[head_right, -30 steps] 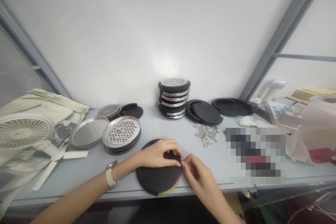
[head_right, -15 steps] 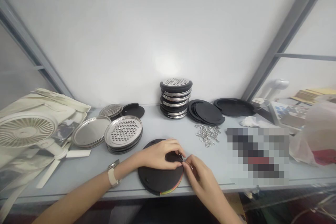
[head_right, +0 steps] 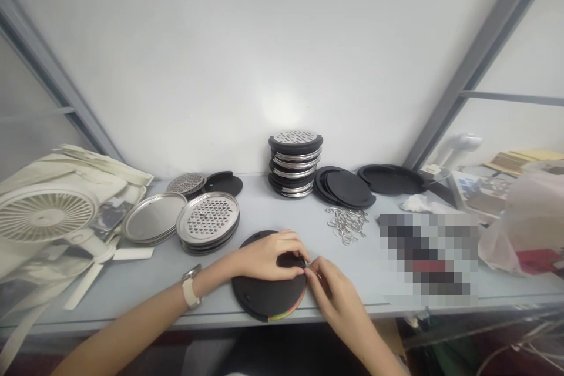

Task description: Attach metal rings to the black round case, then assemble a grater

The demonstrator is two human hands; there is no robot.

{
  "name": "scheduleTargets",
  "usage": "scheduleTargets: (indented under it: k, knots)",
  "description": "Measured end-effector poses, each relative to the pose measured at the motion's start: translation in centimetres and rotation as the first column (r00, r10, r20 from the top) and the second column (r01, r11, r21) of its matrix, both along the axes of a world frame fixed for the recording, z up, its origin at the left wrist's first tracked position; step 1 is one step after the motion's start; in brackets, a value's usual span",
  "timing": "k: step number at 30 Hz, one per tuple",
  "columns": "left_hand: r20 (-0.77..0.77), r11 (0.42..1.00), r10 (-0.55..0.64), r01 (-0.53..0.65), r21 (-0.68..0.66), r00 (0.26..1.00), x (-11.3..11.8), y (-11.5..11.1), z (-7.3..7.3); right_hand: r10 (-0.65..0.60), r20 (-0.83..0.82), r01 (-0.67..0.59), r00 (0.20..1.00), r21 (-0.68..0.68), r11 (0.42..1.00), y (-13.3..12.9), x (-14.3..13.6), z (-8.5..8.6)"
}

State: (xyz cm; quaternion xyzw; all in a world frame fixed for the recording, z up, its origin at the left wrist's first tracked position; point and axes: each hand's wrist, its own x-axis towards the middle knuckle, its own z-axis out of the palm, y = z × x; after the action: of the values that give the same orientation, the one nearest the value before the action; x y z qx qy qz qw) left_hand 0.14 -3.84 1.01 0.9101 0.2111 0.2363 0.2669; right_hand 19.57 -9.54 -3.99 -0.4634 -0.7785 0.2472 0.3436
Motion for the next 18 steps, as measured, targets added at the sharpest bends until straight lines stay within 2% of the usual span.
scheduleTargets:
  k: [18]
  knots:
    - [0.007,0.998,-0.013,0.013,0.061,1.0,-0.06,0.0,-0.13,0.01,-0.009,-0.01,1.0,-0.011,1.0,-0.23,-0.02,0.02]
